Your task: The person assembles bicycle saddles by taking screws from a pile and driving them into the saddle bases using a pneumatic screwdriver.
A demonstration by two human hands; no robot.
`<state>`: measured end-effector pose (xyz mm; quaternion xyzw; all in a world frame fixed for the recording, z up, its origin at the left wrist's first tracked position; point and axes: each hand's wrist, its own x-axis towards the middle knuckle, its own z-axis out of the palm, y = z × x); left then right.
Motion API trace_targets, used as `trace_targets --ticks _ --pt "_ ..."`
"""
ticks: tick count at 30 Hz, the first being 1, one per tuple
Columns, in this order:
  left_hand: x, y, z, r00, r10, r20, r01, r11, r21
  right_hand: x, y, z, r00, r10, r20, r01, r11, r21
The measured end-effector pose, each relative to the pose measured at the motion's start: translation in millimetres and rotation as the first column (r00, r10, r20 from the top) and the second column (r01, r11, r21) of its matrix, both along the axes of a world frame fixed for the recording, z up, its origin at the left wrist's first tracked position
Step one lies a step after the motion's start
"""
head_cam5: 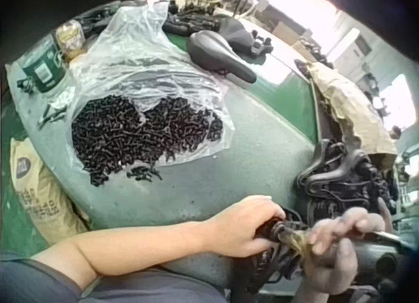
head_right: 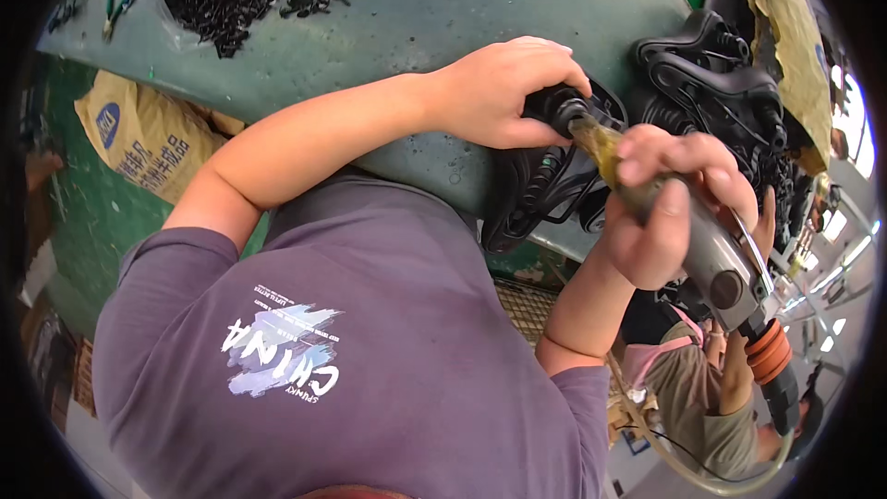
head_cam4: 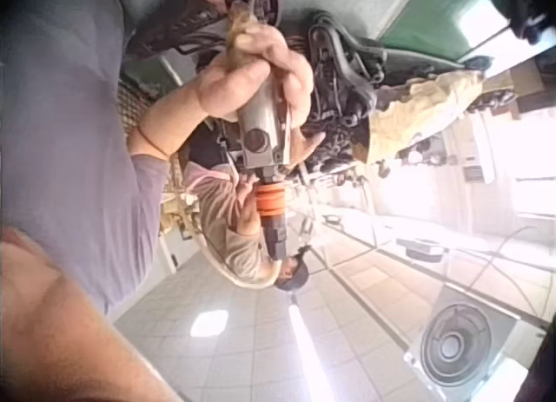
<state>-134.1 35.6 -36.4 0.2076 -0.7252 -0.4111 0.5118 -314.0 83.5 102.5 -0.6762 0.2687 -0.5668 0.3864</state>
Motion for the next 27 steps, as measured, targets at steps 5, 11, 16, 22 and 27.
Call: trace_targets --ticks 5,11,16,22,27 --pt "-2.8 2.0 -4.0 0.997 0.009 -0.071 -0.011 1.0 -0.023 -5.8 23.6 -3.9 0.989 -0.121 -0.082 0.113 0.989 -0.094" --pt "-2.0 3.6 -6.3 0.998 0.028 -0.048 -0.028 1.0 -0.001 3.1 29.3 -8.5 0.977 -0.131 -0.166 0.098 0.976 -0.197" --pt "-4.9 3.6 -9.1 0.996 0.032 -0.079 -0.031 0.999 0.013 17.7 26.4 -16.6 0.985 -0.165 -0.044 0.155 0.972 -0.179" --pt "-7.6 6.7 -10.5 0.991 0.089 -0.103 -0.093 0.995 -0.029 10.6 24.7 -16.2 0.986 -0.107 -0.129 0.085 0.983 -0.164" --pt "-7.7 7.3 -10.4 0.992 0.096 -0.088 -0.1 0.994 -0.049 19.5 20.8 -15.9 0.988 -0.124 -0.097 0.109 0.984 -0.14"
